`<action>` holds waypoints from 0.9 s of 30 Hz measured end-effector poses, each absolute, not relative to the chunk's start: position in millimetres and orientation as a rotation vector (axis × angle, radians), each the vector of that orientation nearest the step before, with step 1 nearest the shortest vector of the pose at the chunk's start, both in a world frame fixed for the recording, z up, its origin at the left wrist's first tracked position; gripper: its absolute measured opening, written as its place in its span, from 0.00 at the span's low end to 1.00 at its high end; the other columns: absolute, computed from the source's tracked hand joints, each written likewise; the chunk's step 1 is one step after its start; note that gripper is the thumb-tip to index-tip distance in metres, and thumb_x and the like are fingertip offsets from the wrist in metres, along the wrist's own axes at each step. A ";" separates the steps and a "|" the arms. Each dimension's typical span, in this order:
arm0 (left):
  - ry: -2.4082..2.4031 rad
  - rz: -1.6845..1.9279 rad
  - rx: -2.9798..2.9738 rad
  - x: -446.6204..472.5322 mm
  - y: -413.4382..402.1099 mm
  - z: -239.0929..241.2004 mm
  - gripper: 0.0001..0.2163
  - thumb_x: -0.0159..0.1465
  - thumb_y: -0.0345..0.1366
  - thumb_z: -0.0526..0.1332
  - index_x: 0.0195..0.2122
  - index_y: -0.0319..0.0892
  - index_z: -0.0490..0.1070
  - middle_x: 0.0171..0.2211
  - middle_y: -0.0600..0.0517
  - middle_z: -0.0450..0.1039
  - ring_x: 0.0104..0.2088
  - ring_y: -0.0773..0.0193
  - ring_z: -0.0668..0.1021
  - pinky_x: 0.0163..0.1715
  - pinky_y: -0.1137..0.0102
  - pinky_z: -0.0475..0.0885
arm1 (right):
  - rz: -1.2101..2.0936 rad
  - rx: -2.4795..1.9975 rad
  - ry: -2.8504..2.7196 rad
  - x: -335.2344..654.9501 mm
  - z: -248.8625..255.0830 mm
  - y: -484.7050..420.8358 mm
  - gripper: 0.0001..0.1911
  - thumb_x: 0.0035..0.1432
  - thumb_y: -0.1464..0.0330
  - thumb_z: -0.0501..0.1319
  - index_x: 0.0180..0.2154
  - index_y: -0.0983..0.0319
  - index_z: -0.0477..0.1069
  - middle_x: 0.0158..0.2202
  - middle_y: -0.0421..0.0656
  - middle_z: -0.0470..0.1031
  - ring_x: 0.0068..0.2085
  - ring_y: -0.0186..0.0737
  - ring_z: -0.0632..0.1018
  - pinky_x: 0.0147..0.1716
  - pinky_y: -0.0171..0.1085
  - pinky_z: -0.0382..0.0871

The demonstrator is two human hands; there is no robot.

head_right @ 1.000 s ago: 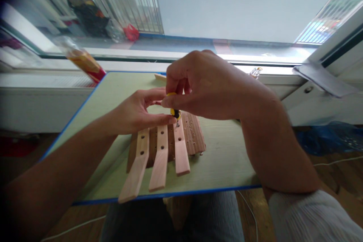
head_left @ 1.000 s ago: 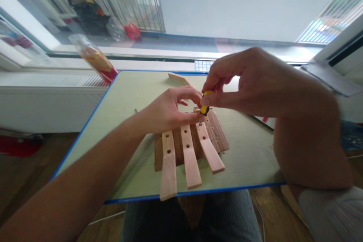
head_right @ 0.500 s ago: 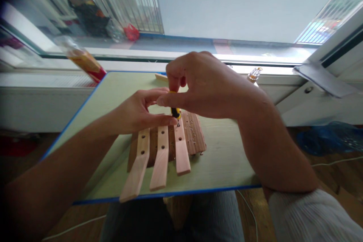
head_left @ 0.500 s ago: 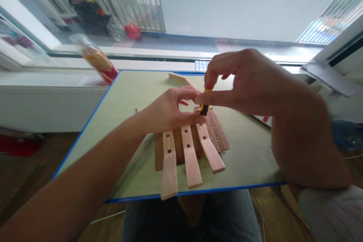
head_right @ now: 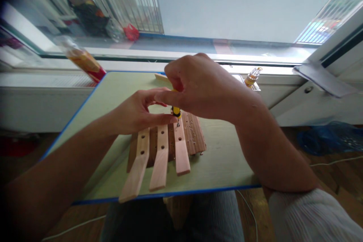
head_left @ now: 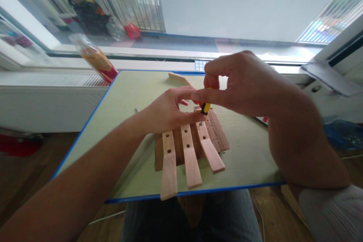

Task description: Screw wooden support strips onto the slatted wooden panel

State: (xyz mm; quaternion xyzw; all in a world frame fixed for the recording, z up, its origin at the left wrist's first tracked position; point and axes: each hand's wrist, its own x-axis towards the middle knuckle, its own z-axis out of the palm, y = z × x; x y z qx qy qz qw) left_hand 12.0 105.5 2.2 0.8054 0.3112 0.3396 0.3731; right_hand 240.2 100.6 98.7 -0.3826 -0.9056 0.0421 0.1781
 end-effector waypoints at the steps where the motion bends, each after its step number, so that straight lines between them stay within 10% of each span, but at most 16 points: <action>1: 0.790 0.868 2.072 11.9 105.4 2.3 0.15 0.64 0.44 0.77 0.48 0.43 0.84 0.48 0.48 0.85 0.49 0.54 0.84 0.54 0.61 0.75 | 0.126 -1.085 -2.553 239.6 98.4 100.4 0.17 0.67 0.55 0.70 0.29 0.56 0.76 0.28 0.41 0.76 0.29 0.42 0.71 0.30 0.48 0.64; 8: 0.797 0.863 2.122 11.8 104.7 2.5 0.12 0.66 0.43 0.76 0.48 0.46 0.86 0.49 0.50 0.86 0.49 0.56 0.84 0.55 0.63 0.76 | 0.115 -1.138 -2.554 248.0 106.1 101.0 0.21 0.69 0.48 0.67 0.31 0.55 0.82 0.28 0.41 0.79 0.29 0.42 0.73 0.30 0.47 0.62; 16: 0.767 0.839 2.148 13.5 103.6 8.4 0.08 0.66 0.41 0.74 0.45 0.47 0.88 0.51 0.49 0.85 0.51 0.56 0.84 0.57 0.61 0.75 | 0.508 -0.921 -2.597 261.0 123.3 94.2 0.08 0.63 0.64 0.71 0.43 0.50 0.87 0.47 0.39 0.89 0.45 0.46 0.85 0.48 0.44 0.77; 27: 0.775 0.836 2.144 12.1 104.9 6.7 0.10 0.66 0.43 0.74 0.44 0.45 0.86 0.53 0.46 0.84 0.55 0.51 0.83 0.59 0.55 0.75 | 0.495 -0.870 -2.581 256.9 114.2 98.5 0.04 0.65 0.65 0.71 0.38 0.55 0.87 0.38 0.40 0.88 0.35 0.42 0.82 0.36 0.42 0.74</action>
